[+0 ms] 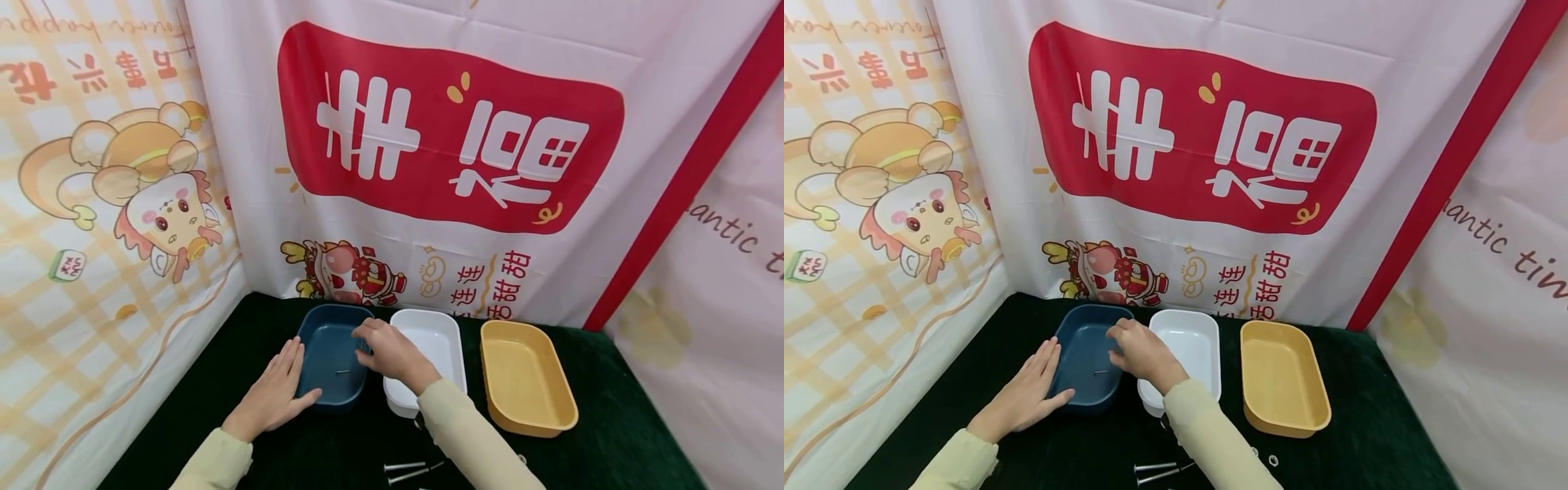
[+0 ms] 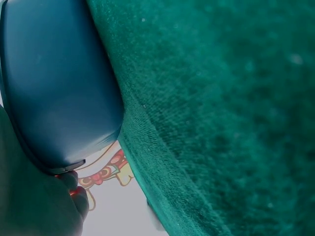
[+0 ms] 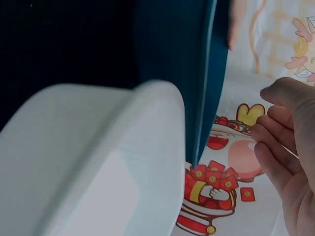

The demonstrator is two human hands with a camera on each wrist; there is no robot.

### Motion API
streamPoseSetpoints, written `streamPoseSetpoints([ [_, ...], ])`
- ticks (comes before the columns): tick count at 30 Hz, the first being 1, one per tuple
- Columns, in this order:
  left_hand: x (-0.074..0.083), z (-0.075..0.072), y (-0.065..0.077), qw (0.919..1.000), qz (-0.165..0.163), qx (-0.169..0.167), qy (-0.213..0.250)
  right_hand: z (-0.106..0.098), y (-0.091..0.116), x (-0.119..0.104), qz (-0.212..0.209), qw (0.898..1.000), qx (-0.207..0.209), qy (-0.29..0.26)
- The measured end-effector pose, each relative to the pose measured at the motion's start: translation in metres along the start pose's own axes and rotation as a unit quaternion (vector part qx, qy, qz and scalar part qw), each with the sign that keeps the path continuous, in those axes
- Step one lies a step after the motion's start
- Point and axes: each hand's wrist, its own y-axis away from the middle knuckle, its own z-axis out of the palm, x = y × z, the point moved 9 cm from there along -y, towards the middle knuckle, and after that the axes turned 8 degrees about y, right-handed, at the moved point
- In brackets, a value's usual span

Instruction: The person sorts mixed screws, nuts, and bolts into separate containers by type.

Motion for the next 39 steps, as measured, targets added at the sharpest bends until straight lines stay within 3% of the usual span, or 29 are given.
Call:
streamPoseSetpoints([
  [22, 0.002, -0.004, 0.001, 0.9999, -0.003, 0.004, -0.011, -0.06, 0.066, 0.011, -0.059, 0.998, -0.034, 0.004],
  [39, 0.002, -0.001, -0.001, 1.0, -0.006, -0.003, -0.006, -0.066, 0.123, 0.013, -0.053, 0.994, -0.099, -0.015],
])
